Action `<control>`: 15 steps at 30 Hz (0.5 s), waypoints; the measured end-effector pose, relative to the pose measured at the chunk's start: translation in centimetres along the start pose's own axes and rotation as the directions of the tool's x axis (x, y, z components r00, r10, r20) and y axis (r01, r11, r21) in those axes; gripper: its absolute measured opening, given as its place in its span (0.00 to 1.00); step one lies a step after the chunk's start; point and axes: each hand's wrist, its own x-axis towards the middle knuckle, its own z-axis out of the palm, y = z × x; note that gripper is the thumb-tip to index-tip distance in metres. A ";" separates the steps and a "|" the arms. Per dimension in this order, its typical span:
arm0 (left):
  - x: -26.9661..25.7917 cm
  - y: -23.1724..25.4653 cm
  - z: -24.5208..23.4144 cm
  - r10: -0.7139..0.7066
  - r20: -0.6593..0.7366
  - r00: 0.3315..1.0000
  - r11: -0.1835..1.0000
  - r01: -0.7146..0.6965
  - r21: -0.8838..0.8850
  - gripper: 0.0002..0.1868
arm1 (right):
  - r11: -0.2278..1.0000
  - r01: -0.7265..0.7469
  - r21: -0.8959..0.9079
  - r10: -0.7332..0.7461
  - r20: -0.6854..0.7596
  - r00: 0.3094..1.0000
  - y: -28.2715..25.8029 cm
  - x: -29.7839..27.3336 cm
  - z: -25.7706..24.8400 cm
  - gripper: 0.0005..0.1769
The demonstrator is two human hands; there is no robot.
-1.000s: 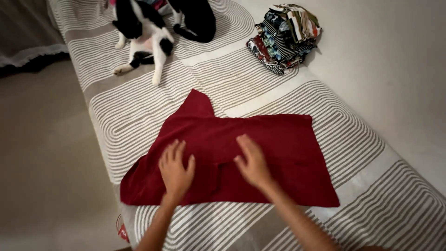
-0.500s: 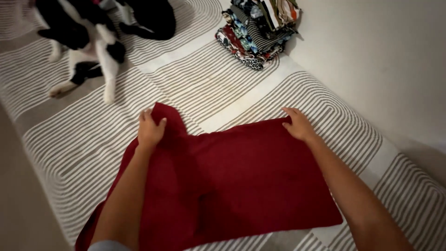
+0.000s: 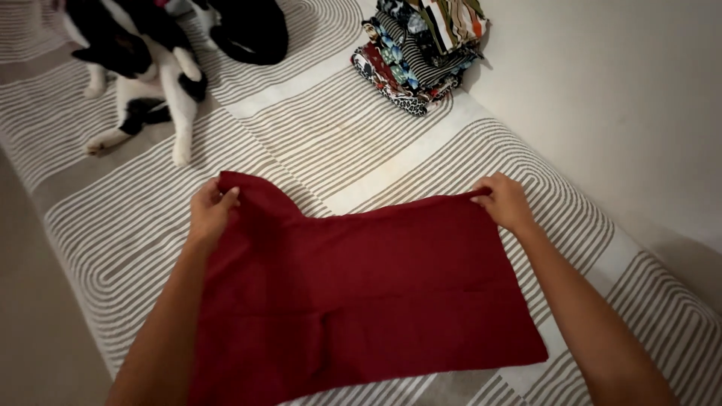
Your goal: Fold various pieces of clothing and stack them on a bed.
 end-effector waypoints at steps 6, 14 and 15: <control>-10.5 5.2 -4.8 0.130 -0.038 0.991 0.986 -0.125 0.112 0.05 | 0.984 0.064 0.168 -0.044 -0.122 0.992 -0.3 -5.6 -3.2 0.09; -27.3 3.5 -6.9 0.007 0.055 0.998 1.000 -0.008 0.021 0.13 | 0.964 0.160 0.210 -0.116 -0.208 0.971 0.5 -16.3 -3.7 0.10; -28.9 3.1 -6.7 0.008 0.073 0.997 0.998 -0.013 0.067 0.14 | 0.966 0.148 0.211 -0.104 -0.209 0.972 0.8 -17.5 -3.1 0.11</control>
